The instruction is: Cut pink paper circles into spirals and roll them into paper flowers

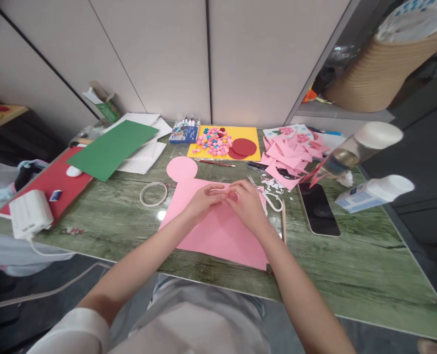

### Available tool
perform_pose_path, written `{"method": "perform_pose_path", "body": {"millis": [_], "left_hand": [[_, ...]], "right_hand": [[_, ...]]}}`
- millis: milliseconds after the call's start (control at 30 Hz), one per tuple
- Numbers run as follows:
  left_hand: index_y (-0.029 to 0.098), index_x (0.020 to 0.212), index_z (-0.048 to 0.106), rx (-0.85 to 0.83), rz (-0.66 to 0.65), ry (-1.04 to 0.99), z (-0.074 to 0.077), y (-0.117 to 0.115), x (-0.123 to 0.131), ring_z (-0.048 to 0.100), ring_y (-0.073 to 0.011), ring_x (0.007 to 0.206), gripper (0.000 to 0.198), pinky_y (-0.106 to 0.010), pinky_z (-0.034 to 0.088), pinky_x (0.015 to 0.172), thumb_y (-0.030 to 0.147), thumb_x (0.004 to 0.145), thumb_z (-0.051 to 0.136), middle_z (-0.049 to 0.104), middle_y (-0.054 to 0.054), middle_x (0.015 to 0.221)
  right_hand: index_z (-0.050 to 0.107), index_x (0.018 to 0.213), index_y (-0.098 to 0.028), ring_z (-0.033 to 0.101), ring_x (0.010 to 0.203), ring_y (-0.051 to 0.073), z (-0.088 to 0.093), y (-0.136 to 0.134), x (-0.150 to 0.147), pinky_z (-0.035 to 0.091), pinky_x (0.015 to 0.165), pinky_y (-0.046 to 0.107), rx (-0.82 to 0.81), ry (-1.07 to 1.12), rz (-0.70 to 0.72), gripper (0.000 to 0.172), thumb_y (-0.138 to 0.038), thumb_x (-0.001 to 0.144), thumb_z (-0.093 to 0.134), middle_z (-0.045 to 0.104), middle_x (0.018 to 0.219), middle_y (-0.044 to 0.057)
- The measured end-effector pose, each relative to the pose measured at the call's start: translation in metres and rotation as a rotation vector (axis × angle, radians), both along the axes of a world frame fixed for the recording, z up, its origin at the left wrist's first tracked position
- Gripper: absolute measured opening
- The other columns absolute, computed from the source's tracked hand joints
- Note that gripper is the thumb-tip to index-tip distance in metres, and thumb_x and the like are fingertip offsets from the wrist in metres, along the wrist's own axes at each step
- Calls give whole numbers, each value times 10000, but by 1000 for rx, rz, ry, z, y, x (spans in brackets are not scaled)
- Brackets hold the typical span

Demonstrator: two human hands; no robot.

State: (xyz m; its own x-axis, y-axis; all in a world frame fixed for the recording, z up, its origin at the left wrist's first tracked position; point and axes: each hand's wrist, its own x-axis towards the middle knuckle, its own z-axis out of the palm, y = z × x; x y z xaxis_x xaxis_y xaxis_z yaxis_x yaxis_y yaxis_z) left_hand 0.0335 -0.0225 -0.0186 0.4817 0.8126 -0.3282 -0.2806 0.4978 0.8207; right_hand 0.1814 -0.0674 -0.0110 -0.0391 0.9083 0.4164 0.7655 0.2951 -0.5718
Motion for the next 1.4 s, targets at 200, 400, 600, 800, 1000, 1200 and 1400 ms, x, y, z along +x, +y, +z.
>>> {"method": "perform_pose_path", "body": {"millis": [200,400,600,800,1000,1200,1400], "left_hand": [[140,914,574,-49,-75,-34,-9,0,-5,617,-112,684,421,-279,421,735,146,540,767,681,-22,739],[139,925,568,-17,-234,-26,-3,7,-12,636,-127,694,400,-281,449,721,113,564,739,678,-13,730],[138,918,589,112,-405,95,10,10,-19,614,-107,661,360,-260,447,699,113,584,721,668,-17,712],[146,944,577,174,-264,148,2,7,-14,624,-129,725,367,-273,456,720,166,608,724,674,-42,772],[144,935,563,88,-172,93,-5,2,-9,632,-140,742,392,-301,463,745,161,585,740,689,-49,790],[140,923,566,75,-160,71,-9,3,-9,637,-134,725,398,-290,469,734,165,572,754,690,-43,775],[147,946,571,99,-256,103,-11,8,-14,641,-136,701,399,-288,482,695,135,583,735,685,-43,780]], "right_hand": [[618,810,-218,560,886,202,-1,-8,1,457,795,378,-29,11,38,40,-232,773,616,595,896,47],[659,911,-256,588,906,176,10,-12,3,490,793,325,-162,75,144,144,-207,789,602,611,971,44],[681,898,-275,588,920,177,13,-14,1,499,794,323,-217,81,231,146,-217,780,617,605,973,47],[663,829,-261,587,874,186,1,-11,-1,483,776,355,-127,67,130,111,-182,767,617,615,922,38],[621,759,-231,575,864,196,-6,-7,-5,453,777,360,-76,42,34,56,-185,741,647,610,878,34],[615,754,-223,574,861,183,-5,-7,-3,454,777,336,-102,46,51,72,-161,735,647,602,868,28],[670,844,-262,598,882,174,7,-9,5,484,793,325,-236,92,159,109,-200,774,614,617,939,30]]}}
